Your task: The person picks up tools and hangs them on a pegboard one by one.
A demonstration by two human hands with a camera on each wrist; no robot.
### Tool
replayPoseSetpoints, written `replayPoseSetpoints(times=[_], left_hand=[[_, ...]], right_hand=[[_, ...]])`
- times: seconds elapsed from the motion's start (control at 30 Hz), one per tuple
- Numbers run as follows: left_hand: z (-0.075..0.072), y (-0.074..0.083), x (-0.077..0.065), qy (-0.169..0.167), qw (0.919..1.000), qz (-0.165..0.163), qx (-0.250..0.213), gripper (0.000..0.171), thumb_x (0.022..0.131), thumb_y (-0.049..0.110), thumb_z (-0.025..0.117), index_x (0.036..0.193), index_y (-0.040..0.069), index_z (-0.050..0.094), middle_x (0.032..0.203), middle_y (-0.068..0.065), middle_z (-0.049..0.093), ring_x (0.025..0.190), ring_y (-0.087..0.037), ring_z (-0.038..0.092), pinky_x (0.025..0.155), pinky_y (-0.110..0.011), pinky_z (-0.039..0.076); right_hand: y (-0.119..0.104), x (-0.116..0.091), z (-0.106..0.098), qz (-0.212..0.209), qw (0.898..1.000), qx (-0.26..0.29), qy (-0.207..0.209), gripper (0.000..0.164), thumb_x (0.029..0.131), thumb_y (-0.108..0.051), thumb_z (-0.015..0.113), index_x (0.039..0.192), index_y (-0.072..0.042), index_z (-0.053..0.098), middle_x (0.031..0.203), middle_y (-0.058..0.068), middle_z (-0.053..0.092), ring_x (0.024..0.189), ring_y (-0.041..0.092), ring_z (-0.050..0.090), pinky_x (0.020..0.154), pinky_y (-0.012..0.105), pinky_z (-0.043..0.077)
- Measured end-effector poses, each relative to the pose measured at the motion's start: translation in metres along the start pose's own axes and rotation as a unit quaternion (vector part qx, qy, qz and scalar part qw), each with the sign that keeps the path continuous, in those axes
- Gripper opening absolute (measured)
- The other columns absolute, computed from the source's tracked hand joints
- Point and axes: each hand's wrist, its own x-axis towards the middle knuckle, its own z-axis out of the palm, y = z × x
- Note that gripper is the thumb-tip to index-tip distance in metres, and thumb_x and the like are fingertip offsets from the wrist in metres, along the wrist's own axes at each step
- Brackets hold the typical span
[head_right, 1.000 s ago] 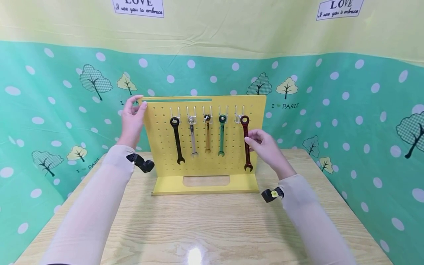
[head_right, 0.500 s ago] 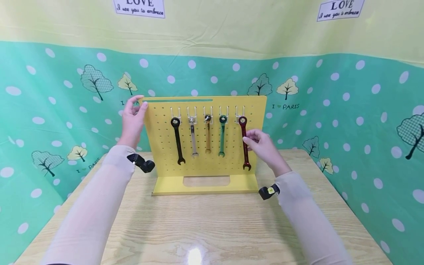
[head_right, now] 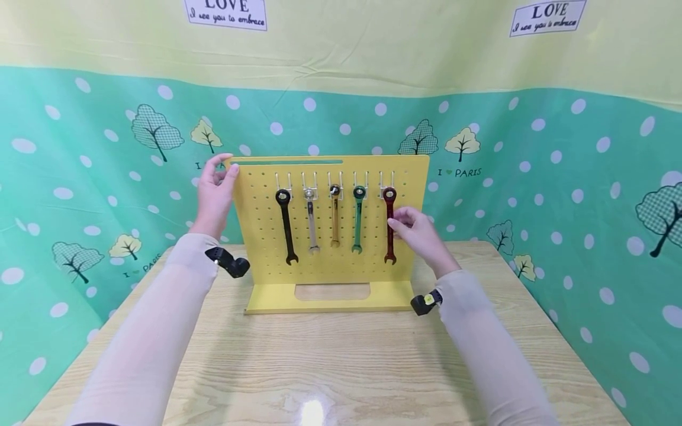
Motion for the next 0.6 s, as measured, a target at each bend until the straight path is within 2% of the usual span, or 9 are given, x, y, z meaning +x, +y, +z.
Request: replayPoseSetpoints(times=[0.17,0.4,0.6], left_hand=[[0.0,0.001,-0.001,-0.004,0.9999,-0.002,-0.01,0.032,0.1,0.04,0.06,0.131,0.034,0.058,0.109,-0.003,0.056,0.096,-0.019,0.057,0.087,-0.035,0.05],[-0.001,0.001,0.0,0.001,1.0,-0.005,-0.004,0.033,0.1,0.04,0.06,0.132,0.033,0.058,0.109,-0.002,0.057,0.096,-0.019,0.057,0.086,-0.034,0.05],[0.0,0.001,0.0,0.001,1.0,-0.007,0.0,0.037,0.1,0.04,0.059,0.135,0.03,0.057,0.109,-0.003,0.057,0.096,-0.019,0.058,0.087,-0.035,0.051]], right_hand=[[0.002,0.006,0.002,0.009,1.0,0.01,-0.003,0.041,0.104,-0.026,0.057,0.127,0.006,0.05,0.125,0.021,0.055,0.114,0.033,0.055,0.098,0.043,0.051],[0.002,0.013,0.004,0.009,1.0,0.023,-0.003,0.036,0.104,-0.022,0.058,0.125,0.006,0.05,0.124,0.021,0.056,0.11,0.032,0.058,0.095,0.037,0.053],[0.004,0.015,0.005,0.011,0.999,0.039,-0.006,0.034,0.104,-0.022,0.057,0.125,0.004,0.05,0.123,0.02,0.055,0.111,0.033,0.056,0.094,0.039,0.053]])
